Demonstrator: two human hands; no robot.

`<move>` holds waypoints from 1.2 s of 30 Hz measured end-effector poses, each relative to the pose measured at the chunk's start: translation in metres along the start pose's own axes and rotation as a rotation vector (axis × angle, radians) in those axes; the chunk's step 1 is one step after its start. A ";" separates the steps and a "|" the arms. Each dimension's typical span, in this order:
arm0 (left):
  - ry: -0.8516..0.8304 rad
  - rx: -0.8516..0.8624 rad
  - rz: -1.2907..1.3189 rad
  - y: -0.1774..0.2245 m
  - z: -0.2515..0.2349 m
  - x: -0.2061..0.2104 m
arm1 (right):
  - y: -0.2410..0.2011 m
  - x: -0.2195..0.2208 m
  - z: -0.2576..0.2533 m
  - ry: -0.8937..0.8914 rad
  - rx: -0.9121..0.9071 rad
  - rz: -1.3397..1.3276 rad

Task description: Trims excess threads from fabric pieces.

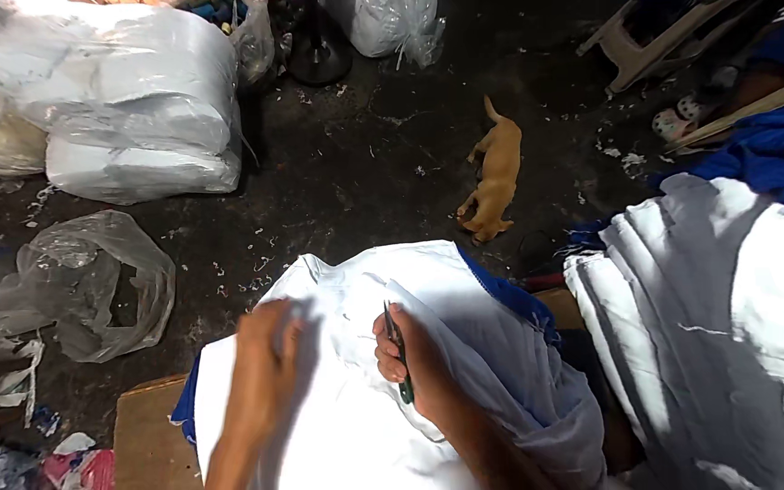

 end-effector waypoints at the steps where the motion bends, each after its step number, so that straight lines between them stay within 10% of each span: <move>1: -0.090 0.050 0.048 0.012 0.014 0.021 | -0.006 -0.004 0.008 0.009 -0.067 0.015; 7: -0.178 0.217 0.016 0.042 0.053 0.079 | -0.040 -0.046 0.061 0.010 -0.230 0.019; 16: -0.262 0.248 -0.291 0.045 0.022 0.103 | -0.013 -0.035 0.076 -0.223 0.055 -0.298; 23: -0.212 0.110 0.010 0.037 0.036 0.074 | 0.015 -0.028 0.083 -0.333 0.266 -0.297; 30: -0.154 0.208 -0.410 0.058 0.037 0.113 | 0.007 -0.027 0.077 -0.315 0.295 -0.254; 36: -0.085 0.145 0.021 0.038 0.044 0.074 | 0.009 -0.033 0.080 -0.388 0.314 -0.054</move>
Point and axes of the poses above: each hand's wrist, its own z-axis away from the middle knuckle, its own x-axis out of the palm, y = z × x, the point moved 4 cm from there along -z, towards the middle knuckle, and after that the axes turned 11 degrees about z, right-handed, at the moved point
